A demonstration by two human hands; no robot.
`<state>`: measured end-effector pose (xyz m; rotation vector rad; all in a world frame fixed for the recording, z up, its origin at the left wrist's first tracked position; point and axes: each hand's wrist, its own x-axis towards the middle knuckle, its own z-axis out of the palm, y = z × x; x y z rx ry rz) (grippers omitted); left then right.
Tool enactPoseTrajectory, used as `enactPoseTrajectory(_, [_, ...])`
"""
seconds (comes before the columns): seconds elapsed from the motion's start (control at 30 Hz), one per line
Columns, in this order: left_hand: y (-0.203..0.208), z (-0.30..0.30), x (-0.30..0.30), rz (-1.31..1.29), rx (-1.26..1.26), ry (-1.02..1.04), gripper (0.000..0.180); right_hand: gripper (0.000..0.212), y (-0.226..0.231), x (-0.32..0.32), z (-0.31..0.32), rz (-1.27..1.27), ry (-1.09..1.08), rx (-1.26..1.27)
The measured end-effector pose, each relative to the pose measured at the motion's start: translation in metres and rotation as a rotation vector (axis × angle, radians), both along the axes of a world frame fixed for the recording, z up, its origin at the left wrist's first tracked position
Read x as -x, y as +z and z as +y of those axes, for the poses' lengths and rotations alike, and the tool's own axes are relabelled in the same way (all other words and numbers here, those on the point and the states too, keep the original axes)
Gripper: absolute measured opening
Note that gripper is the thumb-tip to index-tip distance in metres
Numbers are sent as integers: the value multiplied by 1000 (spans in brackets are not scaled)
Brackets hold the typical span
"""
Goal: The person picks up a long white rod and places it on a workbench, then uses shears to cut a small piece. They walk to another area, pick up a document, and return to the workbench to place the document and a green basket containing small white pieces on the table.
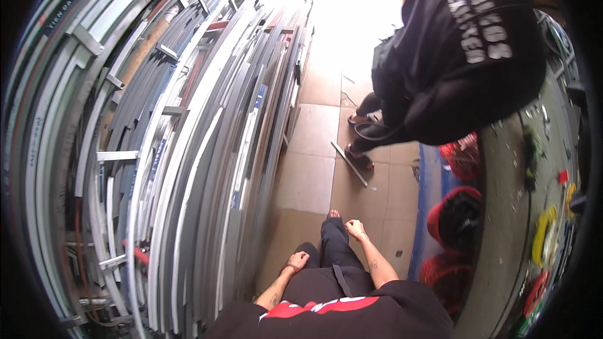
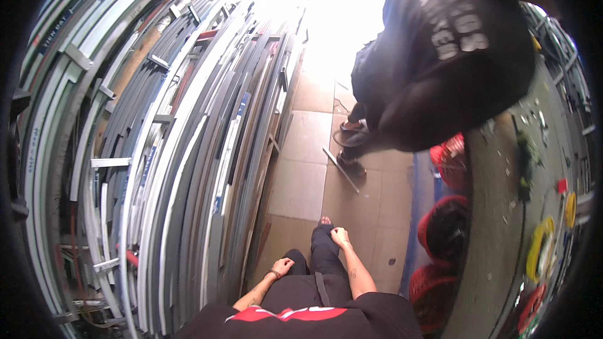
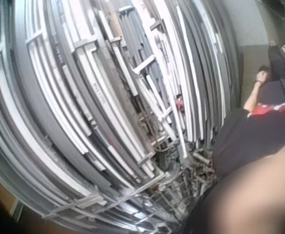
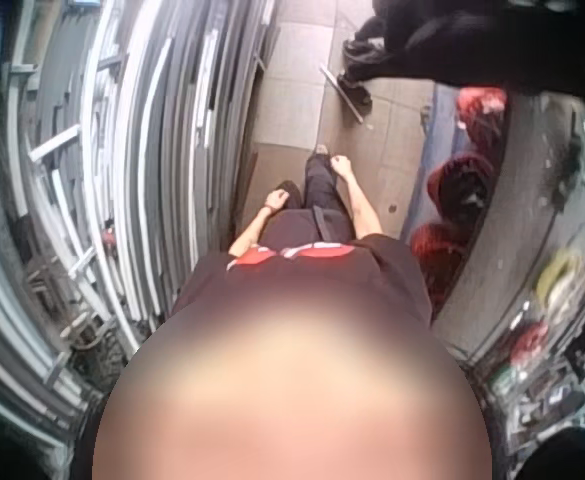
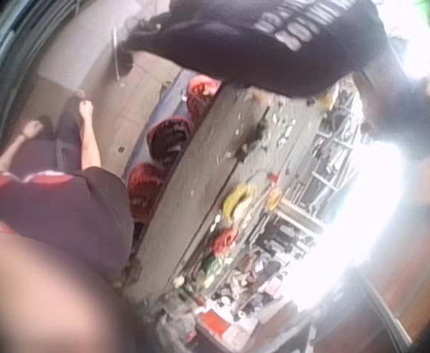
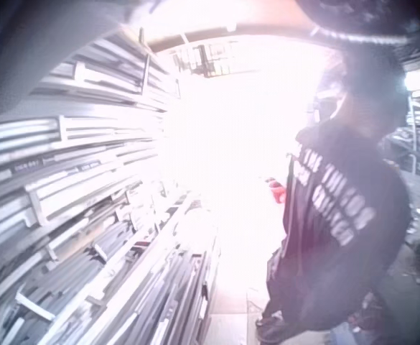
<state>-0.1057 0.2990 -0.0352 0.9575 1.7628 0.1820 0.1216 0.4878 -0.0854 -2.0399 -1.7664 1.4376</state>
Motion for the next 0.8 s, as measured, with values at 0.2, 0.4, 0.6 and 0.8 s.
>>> enactPoseTrajectory(0.2, [-102, 101, -16, 136, -307, 45, 23, 31, -122, -31, 112, -197, 22, 98])
enactPoseTrajectory(0.4, [-197, 158, -17, 222, -465, 183, 20, 38, -296, -43, 197, -509, 149, 156])
enactPoseTrajectory(0.6, [-257, 183, -5, 331, -528, 431, 14, 55, -435, -43, 237, -615, 117, 20])
enactPoseTrajectory(0.8, [-261, 179, 5, 481, -667, 418, 16, 50, -509, -46, 254, -653, 80, -75])
